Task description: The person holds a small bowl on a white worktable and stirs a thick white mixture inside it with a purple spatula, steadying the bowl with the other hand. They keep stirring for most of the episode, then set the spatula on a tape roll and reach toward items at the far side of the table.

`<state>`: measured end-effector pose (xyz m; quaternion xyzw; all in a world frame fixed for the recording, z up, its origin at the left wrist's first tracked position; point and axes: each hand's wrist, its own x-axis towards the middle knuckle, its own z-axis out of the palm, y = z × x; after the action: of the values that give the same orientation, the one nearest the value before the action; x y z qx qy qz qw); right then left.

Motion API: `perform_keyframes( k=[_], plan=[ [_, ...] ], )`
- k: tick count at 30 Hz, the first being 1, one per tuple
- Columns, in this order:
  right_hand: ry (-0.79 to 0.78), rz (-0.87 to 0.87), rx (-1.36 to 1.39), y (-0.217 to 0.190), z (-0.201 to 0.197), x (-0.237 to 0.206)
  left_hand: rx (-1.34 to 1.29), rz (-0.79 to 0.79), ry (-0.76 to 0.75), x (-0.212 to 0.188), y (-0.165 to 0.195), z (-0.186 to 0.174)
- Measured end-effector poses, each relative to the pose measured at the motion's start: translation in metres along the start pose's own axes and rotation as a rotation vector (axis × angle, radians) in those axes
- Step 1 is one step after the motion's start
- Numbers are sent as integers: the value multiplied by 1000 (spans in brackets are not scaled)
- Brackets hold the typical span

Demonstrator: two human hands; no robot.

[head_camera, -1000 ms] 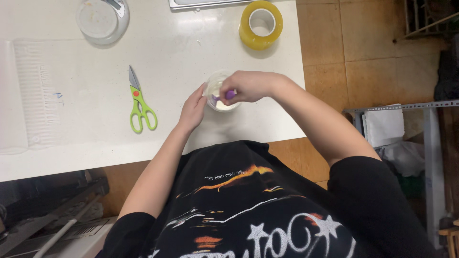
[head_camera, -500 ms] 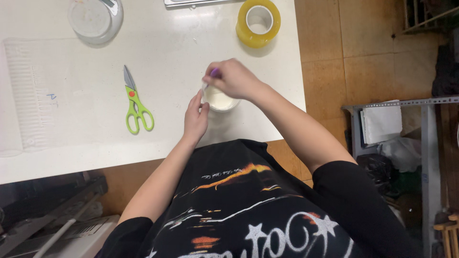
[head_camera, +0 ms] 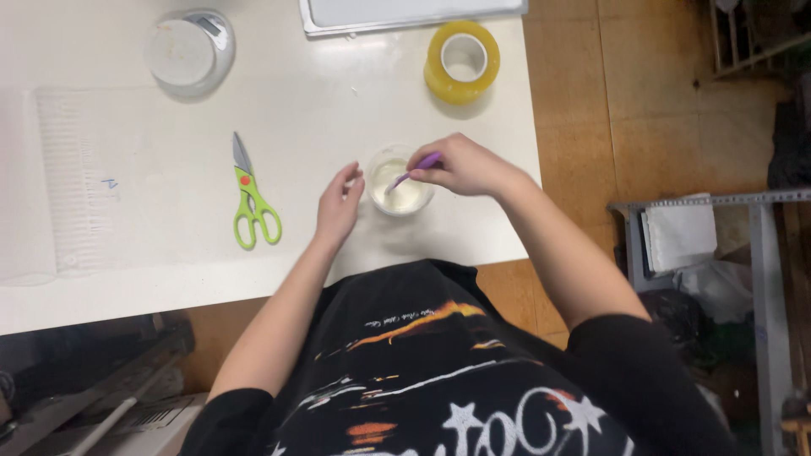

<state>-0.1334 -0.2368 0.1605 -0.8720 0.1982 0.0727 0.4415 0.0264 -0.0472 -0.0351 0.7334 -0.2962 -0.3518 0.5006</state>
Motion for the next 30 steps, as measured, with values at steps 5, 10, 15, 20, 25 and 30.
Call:
perform_keyframes(
  k=[5, 10, 15, 20, 25, 30],
  plan=[
    [276, 89, 40, 7, 19, 1, -29, -1, 75, -29, 2, 13],
    [415, 104, -56, 10, 23, 16, -59, 42, 31, -35, 13, 21],
    [416, 203, 112, 5, 29, 41, -58, 21, 33, -28, 17, 23],
    [237, -6, 92, 0, 32, 47, 35, 66, -68, -7, 9, 16],
    [-7, -243, -130, -4, 23, 26, 9, 103, -161, 15, 8, 2],
    [84, -58, 15, 2, 19, 4, 1, -48, -98, 1, 15, -2]
  ],
)
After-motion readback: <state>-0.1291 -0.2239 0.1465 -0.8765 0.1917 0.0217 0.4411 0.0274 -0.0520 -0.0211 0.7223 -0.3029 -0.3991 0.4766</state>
